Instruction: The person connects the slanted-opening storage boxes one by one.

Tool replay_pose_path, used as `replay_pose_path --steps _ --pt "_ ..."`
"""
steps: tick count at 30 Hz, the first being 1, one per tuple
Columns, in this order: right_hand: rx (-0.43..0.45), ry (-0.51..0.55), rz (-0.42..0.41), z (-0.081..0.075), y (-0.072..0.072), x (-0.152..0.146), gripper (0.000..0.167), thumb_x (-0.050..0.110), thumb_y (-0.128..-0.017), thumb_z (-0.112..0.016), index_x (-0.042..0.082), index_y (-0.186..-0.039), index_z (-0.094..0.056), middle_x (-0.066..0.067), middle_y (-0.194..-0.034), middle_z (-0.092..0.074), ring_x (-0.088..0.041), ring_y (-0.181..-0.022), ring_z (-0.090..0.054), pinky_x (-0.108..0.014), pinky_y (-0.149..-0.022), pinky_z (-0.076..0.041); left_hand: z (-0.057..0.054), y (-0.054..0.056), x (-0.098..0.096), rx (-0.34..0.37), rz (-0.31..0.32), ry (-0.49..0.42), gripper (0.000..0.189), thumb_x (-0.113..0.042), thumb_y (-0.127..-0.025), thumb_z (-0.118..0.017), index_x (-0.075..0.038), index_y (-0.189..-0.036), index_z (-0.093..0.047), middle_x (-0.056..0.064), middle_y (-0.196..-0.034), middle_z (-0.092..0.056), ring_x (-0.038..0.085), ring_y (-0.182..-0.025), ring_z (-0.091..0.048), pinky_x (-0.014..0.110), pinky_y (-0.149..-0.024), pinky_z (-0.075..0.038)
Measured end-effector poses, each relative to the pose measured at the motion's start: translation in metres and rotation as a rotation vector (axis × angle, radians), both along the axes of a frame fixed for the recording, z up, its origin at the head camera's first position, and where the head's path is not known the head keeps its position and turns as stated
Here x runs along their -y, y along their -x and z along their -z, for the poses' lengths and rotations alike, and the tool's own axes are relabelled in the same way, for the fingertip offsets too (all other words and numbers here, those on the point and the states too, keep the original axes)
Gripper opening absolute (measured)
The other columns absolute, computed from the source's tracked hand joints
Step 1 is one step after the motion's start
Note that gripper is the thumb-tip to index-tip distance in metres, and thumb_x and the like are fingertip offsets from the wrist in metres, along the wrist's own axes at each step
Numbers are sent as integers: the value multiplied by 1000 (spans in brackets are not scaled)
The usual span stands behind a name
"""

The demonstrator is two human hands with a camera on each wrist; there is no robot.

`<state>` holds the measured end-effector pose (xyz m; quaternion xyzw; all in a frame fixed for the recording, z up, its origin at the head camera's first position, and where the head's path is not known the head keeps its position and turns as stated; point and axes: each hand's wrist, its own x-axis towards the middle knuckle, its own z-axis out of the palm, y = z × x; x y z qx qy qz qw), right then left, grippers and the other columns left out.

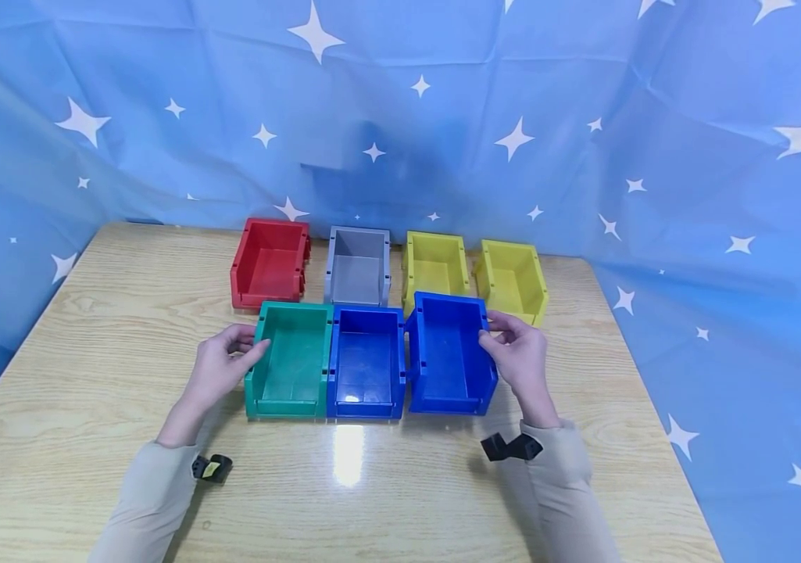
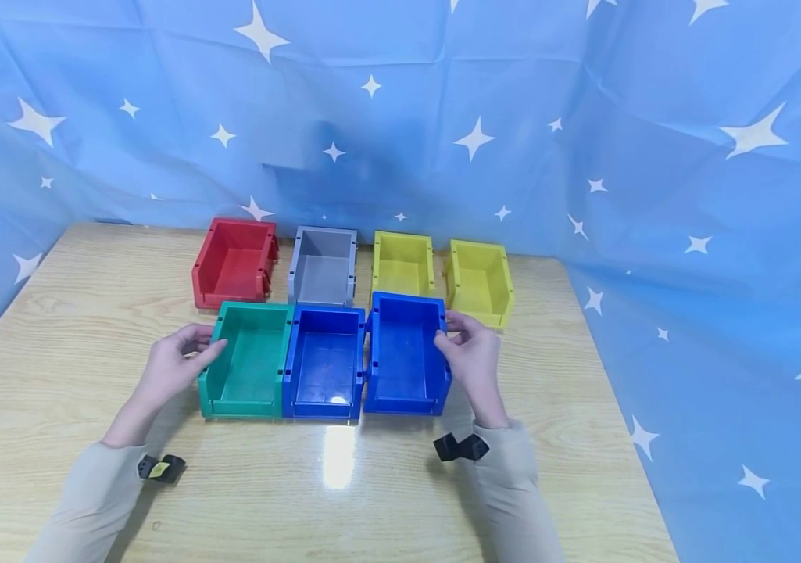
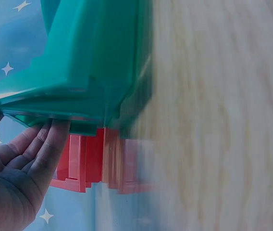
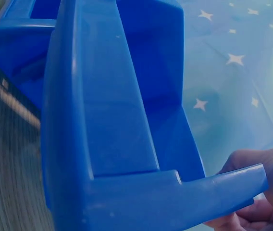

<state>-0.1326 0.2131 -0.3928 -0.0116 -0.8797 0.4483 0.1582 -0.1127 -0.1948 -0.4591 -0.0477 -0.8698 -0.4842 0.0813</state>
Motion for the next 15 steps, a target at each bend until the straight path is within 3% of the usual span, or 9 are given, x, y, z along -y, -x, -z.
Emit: replay_pose_path --steps 9,15 --pt "40 -46 10 -1 1 1 26 1 -78 -70 -6 -103 -68 -20 -86 -68 -15 -60 -54 -13 -50 -42 1 1 0 -12 -4 -1 28 -12 -88 -67 8 -105 -62 19 -90 -65 29 -79 -62 8 -67 -45" --pt "45 -60 17 -3 5 3 26 0 -77 -70 -8 -102 -68 -21 -85 -68 -9 -58 -52 -13 -50 -41 0 0 0 0 -3 -5 29 -13 -88 -66 8 -106 -62 19 -91 -65 30 -80 -62 8 -66 -46"
